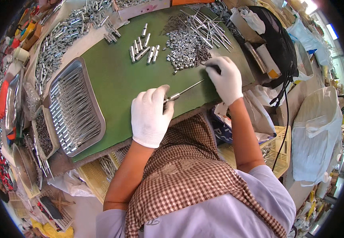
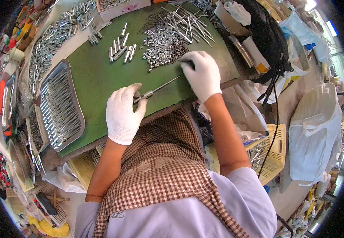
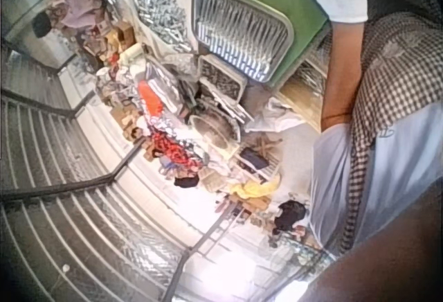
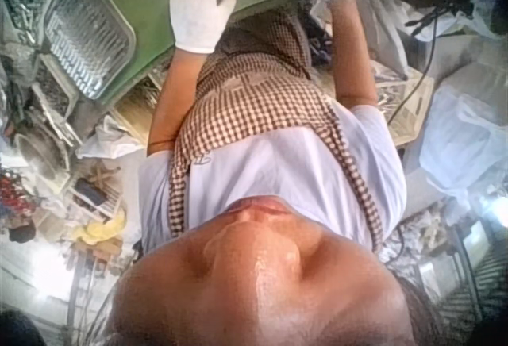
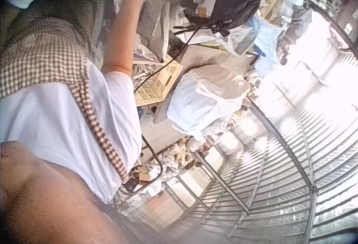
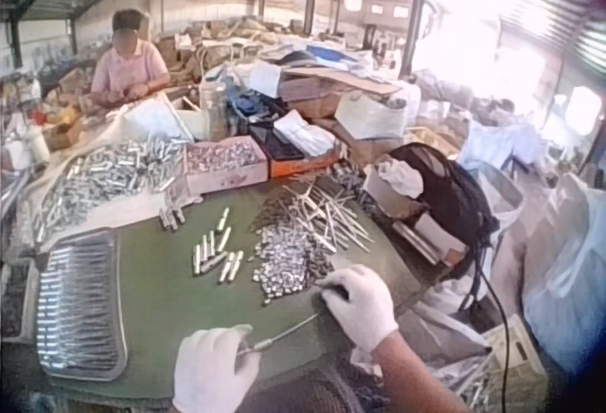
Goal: Assembling small metal rods into cylindrical housings and organizing them on a metal tray.
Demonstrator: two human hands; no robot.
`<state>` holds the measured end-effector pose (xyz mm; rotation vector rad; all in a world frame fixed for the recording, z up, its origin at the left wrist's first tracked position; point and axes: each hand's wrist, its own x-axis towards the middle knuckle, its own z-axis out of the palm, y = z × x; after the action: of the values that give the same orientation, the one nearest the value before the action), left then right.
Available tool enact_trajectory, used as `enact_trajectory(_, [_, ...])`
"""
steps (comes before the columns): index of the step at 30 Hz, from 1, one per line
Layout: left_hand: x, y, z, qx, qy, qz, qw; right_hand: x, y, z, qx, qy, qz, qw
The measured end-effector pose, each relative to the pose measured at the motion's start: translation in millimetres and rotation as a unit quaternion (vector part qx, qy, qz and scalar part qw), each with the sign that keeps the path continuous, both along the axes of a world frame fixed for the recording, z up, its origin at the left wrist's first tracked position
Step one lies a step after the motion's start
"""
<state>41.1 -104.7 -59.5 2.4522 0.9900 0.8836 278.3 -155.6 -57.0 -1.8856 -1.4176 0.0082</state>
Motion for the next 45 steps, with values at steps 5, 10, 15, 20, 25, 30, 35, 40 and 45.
enact_trajectory(5, [-1,0,1,0.003,0.007,-0.002,1.0,12,13,-7,-0.023,-0.034,-0.031,0.999])
enact_trajectory(10, [-2,1,1,0.005,0.004,-0.01,1.0,8,16,-7,-0.04,-0.043,-0.032,0.998])
enact_trajectory(15, [-1,0,5,-0.006,0.013,-0.011,1.0,3,17,-3,-0.061,-0.103,-0.004,0.993])
enact_trajectory(20, [-2,0,3,-0.009,0.007,-0.009,1.0,-8,14,3,-0.048,-0.121,0.009,0.991])
enact_trajectory(25, [-2,0,3,0.006,0.01,-0.011,1.0,-39,-2,24,-0.002,-0.071,0.184,0.98])
enact_trajectory(30, [-2,1,4,-0.002,0.004,-0.015,1.0,-52,0,16,-0.035,-0.029,0.256,0.966])
enact_trajectory(35, [-2,1,4,-0.007,0.001,-0.028,1.0,-56,5,14,-0.034,-0.066,0.267,0.961])
enact_trajectory(40, [-1,1,10,-0.027,0.052,-0.016,0.998,-71,3,32,-0.078,-0.251,0.271,0.926])
enact_trajectory(45, [-2,0,5,-0.018,0.016,-0.017,1.0,-68,4,27,-0.064,-0.227,0.257,0.937])
